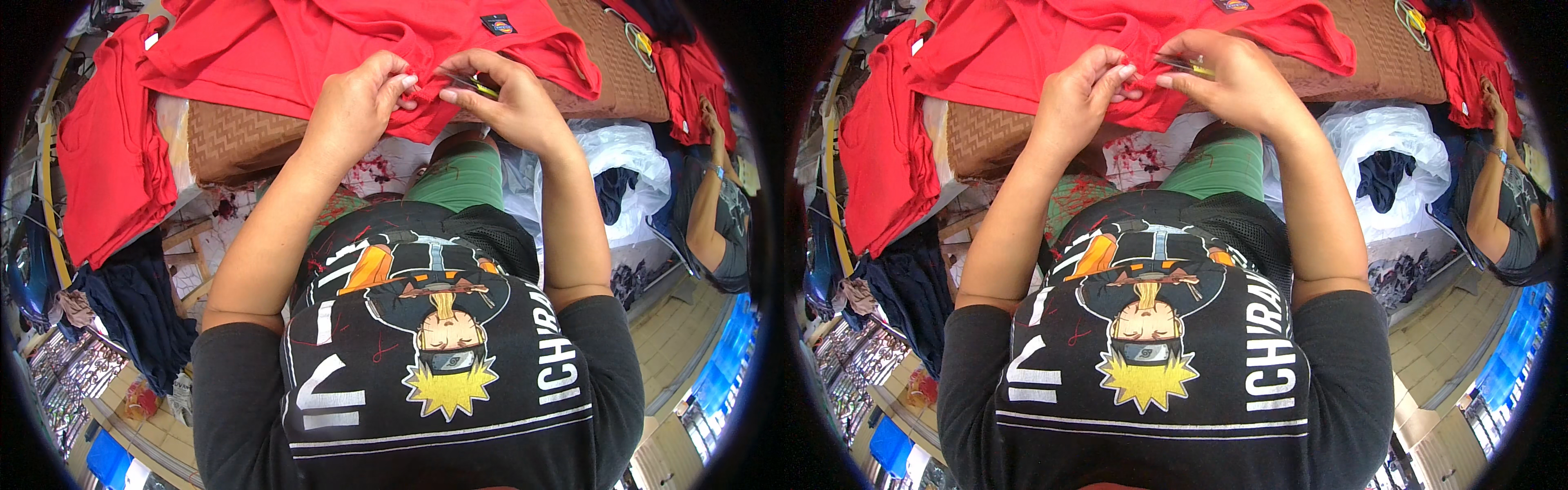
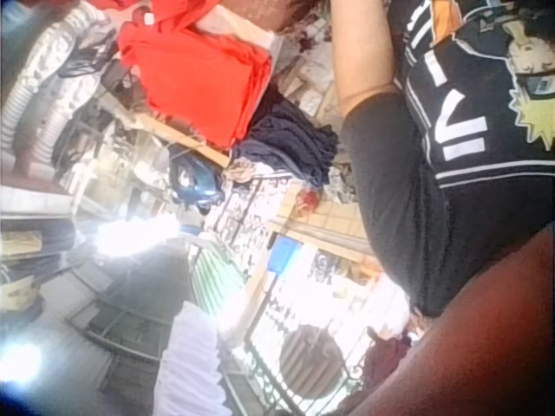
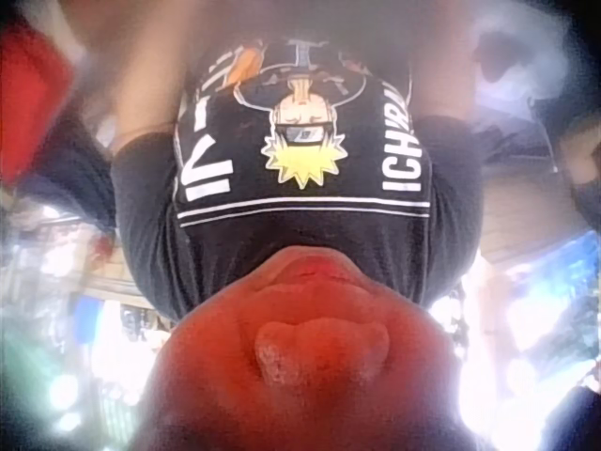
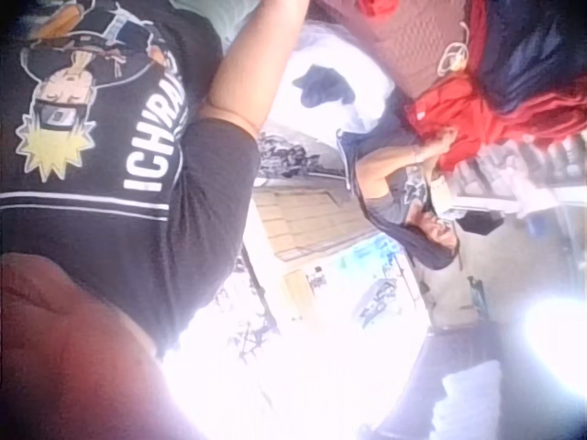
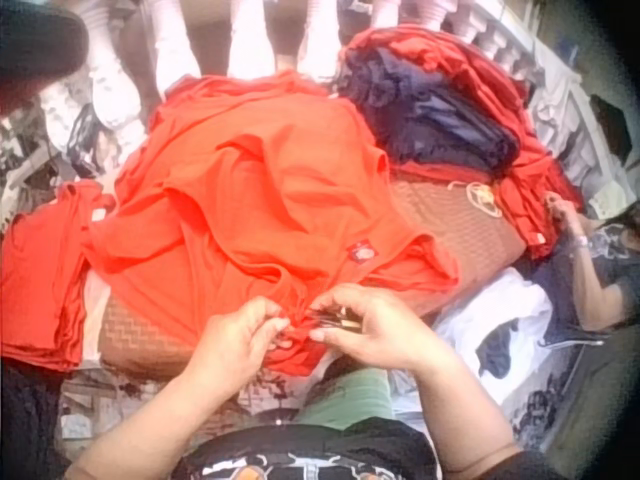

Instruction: The person trims excess threads from red shirts using small snips, handling each garment one at a time and flipping them to access different seams.

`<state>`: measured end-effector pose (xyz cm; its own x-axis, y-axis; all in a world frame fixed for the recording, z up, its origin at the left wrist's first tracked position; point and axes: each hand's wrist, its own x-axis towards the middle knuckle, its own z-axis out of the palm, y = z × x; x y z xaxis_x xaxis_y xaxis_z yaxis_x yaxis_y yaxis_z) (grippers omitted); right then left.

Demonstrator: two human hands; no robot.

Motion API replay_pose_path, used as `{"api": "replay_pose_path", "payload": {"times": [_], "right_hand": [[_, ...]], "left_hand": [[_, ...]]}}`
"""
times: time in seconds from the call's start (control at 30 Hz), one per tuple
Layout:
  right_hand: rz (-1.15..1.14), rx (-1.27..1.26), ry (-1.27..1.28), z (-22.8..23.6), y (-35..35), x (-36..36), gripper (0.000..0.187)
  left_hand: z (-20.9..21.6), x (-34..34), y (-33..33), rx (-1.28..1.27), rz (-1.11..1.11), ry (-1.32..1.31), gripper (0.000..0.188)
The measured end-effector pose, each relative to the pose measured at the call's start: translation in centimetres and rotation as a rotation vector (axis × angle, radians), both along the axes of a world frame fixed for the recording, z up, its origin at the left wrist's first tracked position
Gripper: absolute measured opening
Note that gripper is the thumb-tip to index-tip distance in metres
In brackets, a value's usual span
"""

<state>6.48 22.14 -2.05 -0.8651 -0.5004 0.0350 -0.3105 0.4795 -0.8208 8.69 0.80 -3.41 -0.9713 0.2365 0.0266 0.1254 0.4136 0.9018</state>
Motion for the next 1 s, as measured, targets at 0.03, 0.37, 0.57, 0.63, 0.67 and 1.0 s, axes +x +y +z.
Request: {"api": "replay_pose_path", "payload": {"times": [0.03,0.37,0.57,0.63,0.67,1.0], "right_hand": [[-0.015,-0.012,0.014,-0.2,-0.3,0.0,0.025],[-0.029,0.079,0.052,0.0,-2.0,-0.4,0.019],[-0.040,-0.013,0.126,-0.7,-2.3,0.1,0.018],[-0.026,0.015,0.142,-0.5,-2.5,0.2,0.018],[-0.013,0.070,0.157,-0.3,-2.5,0.3,0.018],[-0.015,0.091,0.082,2.8,-0.7,0.8,0.022]], "left_hand": [[0.0,0.0,0.0,-0.002,0.001,-0.004,0.016],[-0.5,-0.2,0.0,-0.057,0.017,-0.016,0.018],[1.2,-0.2,0.1,-0.212,-0.053,-0.011,0.023],[0.9,-0.3,0.1,-0.245,-0.068,0.056,0.024],[0.8,-0.3,0.0,-0.262,-0.074,0.089,0.024],[0.3,-1.1,-0.4,-0.020,-0.092,-0.170,0.018]]}}
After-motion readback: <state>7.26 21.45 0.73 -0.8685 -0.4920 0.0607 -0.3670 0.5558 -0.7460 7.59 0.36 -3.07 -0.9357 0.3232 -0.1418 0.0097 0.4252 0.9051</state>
